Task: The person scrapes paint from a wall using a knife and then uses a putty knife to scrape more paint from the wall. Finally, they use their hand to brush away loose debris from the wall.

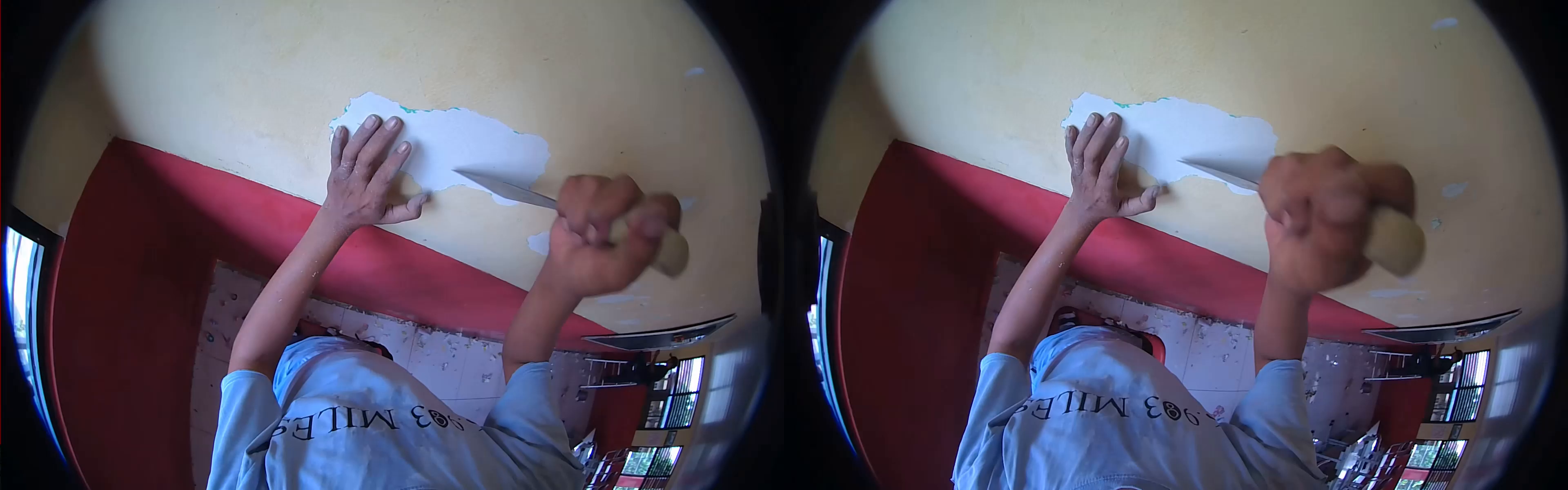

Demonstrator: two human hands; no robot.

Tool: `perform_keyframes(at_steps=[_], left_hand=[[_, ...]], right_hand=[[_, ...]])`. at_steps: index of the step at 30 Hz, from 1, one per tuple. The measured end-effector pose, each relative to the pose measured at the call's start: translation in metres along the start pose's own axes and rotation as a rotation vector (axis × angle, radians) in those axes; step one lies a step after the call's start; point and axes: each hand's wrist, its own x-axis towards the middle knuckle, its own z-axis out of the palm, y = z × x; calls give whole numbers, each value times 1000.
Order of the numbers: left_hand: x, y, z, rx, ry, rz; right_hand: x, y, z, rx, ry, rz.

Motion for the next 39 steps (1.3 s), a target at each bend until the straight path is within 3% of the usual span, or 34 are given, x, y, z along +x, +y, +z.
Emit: perform_keyframes(at_steps=[2,5,7,11,12,15,19,20,23,26,29,33,39], left_hand=[[3,4,0,31,-32,51],[-7,2,-8,32,-46,28],[-5,-1,-7,8,-23,-3],[-3,3,-6,5,-12,-44],[-1,3,-5,0,-7,-35],[-2,2,-4,7,11,-29],[-3,2,-3,24,16,-21],[-3,2,-3,31,22,-19],[-3,2,-4,30,11,-20],[-2,7,-2,32,6,-63],[-9,16,2,21,-9,-90],[-15,14,4,54,-22,-39],[-16,13,6,56,11,-25]], right_hand=[[-1,-8,0,69,50,-115],[-11,9,11,-105,-29,-16],[-10,-1,6,115,-110,-163],[-14,2,12,-236,26,26],[-14,0,14,-326,23,-7],[-15,-25,4,-141,158,-171],[-14,-17,1,-425,235,-33],[-14,-20,8,-418,311,-35],[-16,-28,-2,-266,279,-105],[-28,-4,-1,-397,296,21],[-29,-22,-13,-294,249,-98],[-30,-22,-20,-253,146,-98],[-33,-26,-23,-145,217,-150]])
